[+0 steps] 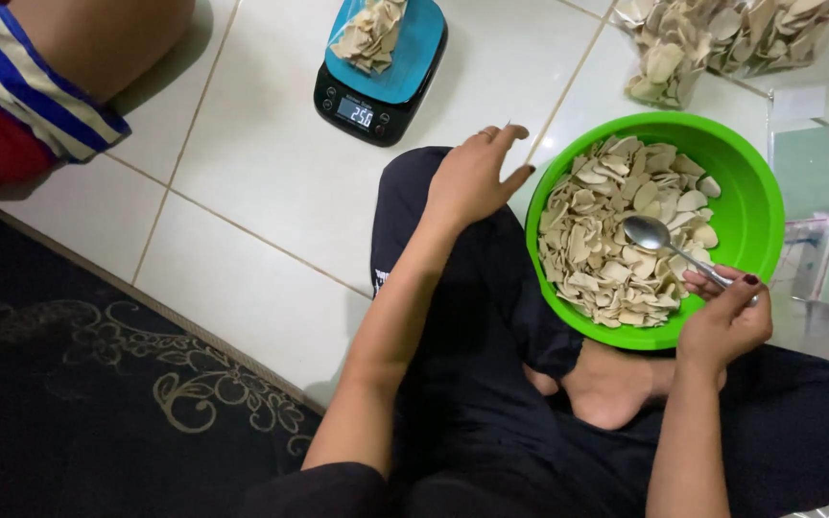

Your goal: Weighing and packaging chips by scooping them from a bowl onto a digital scale while sitting on the floor.

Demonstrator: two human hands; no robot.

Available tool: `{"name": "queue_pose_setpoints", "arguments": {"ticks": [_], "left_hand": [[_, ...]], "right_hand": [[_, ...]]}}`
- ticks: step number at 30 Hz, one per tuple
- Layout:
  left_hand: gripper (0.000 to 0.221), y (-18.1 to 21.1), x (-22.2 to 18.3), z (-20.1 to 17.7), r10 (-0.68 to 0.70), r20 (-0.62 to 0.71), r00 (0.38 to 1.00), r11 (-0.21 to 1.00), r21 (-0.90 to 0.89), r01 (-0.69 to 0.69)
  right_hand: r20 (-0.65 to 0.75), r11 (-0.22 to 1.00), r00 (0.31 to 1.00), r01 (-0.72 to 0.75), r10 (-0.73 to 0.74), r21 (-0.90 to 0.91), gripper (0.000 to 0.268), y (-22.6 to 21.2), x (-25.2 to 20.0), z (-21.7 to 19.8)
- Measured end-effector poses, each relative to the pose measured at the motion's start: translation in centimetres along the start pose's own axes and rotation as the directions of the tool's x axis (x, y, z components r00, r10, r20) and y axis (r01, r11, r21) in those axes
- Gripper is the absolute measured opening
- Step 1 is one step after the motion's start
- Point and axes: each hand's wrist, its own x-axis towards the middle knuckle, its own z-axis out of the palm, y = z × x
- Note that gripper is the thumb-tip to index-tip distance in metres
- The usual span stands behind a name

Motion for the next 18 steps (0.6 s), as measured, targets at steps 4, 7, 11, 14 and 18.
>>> {"name": "queue_pose_setpoints", "arguments": {"ticks": [4, 7, 11, 14, 18], "left_hand": [[0.042, -0.7, 0.0, 1.0, 0.027, 0.02, 0.999, 0.999, 0.039, -0.028], [0.045, -1.1, -0.2, 1.5, 0.065, 0.092, 0.994, 0.979, 0.189, -0.082], [0.04, -1.3, -0.1, 1.0, 0.066, 0.003, 0.998, 0.998, -0.025, -0.065], [0.046, -1.3, -0.3, 0.6, 0.023, -0.054, 0.998, 0.975, -0.219, -0.034], [0.038, -2.7, 0.3, 0.6, 0.113, -0.151, 0.982, 0.879, -0.446, -0.169]], "right_hand": [[0.004, 1.0, 1.0, 0.013, -0.013, -0.013, 0.044, -0.6, 0.1, 0.1], [0.009, 1.0, 1.0, 0.029, -0.028, -0.008, 0.047, -1.0, -0.1, 0.2], [0.014, 0.999, 0.999, 0.044, -0.043, -0.011, 0.045, -1.2, 0.1, 0.3], [0.003, 0.999, 1.0, 0.027, -0.027, -0.021, 0.044, -1.5, 0.0, 0.4], [-0.005, 1.0, 1.0, -0.005, 0.005, -0.026, 0.039, -1.6, 0.0, 0.5]]}}
